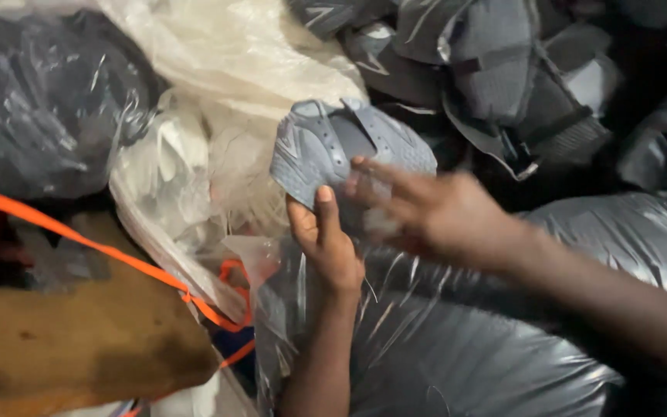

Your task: The person handles a grey shoe upper, inserting a white insole and manipulating the interior lining. They repeatedly turn the shoe over to adjust the tongue and laces, then place it aside among other shoe parts.

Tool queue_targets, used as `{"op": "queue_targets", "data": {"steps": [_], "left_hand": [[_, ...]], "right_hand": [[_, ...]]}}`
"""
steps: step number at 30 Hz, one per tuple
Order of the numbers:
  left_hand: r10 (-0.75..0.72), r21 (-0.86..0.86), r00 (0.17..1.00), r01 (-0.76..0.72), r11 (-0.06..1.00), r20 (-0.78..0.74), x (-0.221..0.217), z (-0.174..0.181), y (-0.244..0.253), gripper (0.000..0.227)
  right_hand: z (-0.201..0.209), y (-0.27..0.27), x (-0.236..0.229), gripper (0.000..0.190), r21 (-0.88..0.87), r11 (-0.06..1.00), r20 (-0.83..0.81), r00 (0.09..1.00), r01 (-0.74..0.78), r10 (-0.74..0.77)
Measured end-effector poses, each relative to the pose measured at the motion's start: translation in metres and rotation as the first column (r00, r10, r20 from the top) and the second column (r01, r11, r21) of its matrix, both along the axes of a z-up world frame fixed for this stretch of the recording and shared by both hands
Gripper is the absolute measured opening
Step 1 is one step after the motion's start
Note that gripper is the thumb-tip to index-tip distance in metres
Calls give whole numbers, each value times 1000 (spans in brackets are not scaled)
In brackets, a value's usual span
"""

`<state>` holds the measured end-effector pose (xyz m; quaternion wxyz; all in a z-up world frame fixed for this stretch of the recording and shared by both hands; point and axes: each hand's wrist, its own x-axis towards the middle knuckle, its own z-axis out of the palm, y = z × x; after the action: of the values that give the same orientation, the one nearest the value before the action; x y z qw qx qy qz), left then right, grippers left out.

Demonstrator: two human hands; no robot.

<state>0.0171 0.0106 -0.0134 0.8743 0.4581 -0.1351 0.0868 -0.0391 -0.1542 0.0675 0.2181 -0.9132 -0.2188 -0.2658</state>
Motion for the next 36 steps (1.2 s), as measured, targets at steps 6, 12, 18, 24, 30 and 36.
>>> {"op": "queue_targets", "data": {"steps": [6, 12, 18, 24, 30, 36], "left_hand": [[117, -217, 993, -122, 969, -35, 20, 15, 24, 40], [70, -202, 997, -60, 977, 43, 19, 9, 22, 40], [-260, 154, 965, 251, 956, 43, 18, -25, 15, 37], [-448, -22, 888, 449, 893, -100, 20, 1, 15, 50], [-474, -311, 849, 396, 864, -235, 34, -13, 13, 55], [-389, -195, 915, 365, 910, -103, 30, -5, 10, 50]], "right_hand": [[-26, 11, -37, 22, -345, 712, -714, 663, -612, 223], [-35, -33, 6, 23, 541, 836, -460, 863, 86, 209], [-53, -68, 27, 52, 934, 38, -317, 774, 356, 547], [-30, -81, 30, 40, 889, 339, -411, 864, 308, 292], [-57, -106, 30, 33, 766, 612, -420, 874, 197, 243], [-25, -95, 30, 35, 670, 688, -598, 751, 278, 280]]}}
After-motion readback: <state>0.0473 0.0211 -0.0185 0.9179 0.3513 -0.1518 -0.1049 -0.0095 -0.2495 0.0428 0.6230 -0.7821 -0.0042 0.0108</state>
